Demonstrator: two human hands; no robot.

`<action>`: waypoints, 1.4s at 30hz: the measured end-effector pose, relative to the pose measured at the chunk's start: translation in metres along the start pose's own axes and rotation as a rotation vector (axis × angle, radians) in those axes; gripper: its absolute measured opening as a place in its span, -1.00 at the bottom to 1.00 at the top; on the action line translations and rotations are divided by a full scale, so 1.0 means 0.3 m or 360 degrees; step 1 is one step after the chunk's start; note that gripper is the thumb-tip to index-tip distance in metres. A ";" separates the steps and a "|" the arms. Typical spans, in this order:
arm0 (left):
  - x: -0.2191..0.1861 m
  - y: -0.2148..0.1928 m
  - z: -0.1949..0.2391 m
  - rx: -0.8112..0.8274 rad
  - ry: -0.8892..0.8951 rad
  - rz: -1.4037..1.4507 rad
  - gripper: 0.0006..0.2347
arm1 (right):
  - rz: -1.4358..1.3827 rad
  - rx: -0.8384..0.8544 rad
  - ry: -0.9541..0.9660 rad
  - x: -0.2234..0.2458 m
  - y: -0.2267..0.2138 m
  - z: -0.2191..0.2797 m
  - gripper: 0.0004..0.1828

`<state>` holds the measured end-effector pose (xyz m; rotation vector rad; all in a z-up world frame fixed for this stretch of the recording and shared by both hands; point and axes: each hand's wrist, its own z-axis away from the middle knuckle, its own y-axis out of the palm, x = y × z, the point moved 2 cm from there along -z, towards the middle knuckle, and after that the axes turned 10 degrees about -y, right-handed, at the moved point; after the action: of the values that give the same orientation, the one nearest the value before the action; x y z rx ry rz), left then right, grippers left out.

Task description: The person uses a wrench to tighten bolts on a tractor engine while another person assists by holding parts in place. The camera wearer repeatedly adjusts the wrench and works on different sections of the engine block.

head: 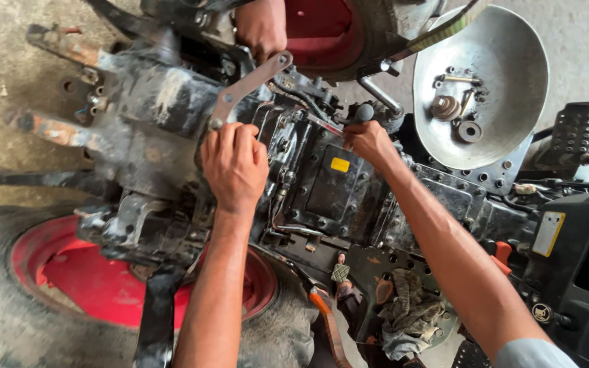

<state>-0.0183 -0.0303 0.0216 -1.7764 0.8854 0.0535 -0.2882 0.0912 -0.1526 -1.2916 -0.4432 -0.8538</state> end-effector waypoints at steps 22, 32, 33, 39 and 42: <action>0.006 0.014 0.012 0.0048 -0.0030 -0.0038 -0.91 | -0.0025 -0.0075 0.0452 0.130 -0.022 0.026 -0.68; 0.008 0.017 0.017 0.0019 0.0001 -0.0022 -0.91 | -0.1398 -0.0165 0.0696 0.239 0.206 0.122 -0.61; 0.010 0.017 0.019 0.0024 -0.0007 -0.0031 -0.90 | -0.1259 -0.0153 0.0689 0.226 0.189 0.130 -0.61; 0.018 0.023 0.024 0.0025 0.0005 -0.0041 -0.89 | -0.0439 0.0036 0.0661 0.092 0.019 0.058 -0.60; 0.024 0.025 0.031 0.0020 -0.0010 -0.0029 -0.89 | -0.0242 -0.0007 0.0416 0.086 -0.032 0.013 -0.63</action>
<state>-0.0140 -0.0274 0.0085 -1.7713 0.8634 0.0415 -0.2785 0.0869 -0.1269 -1.1413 -0.3341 -1.1356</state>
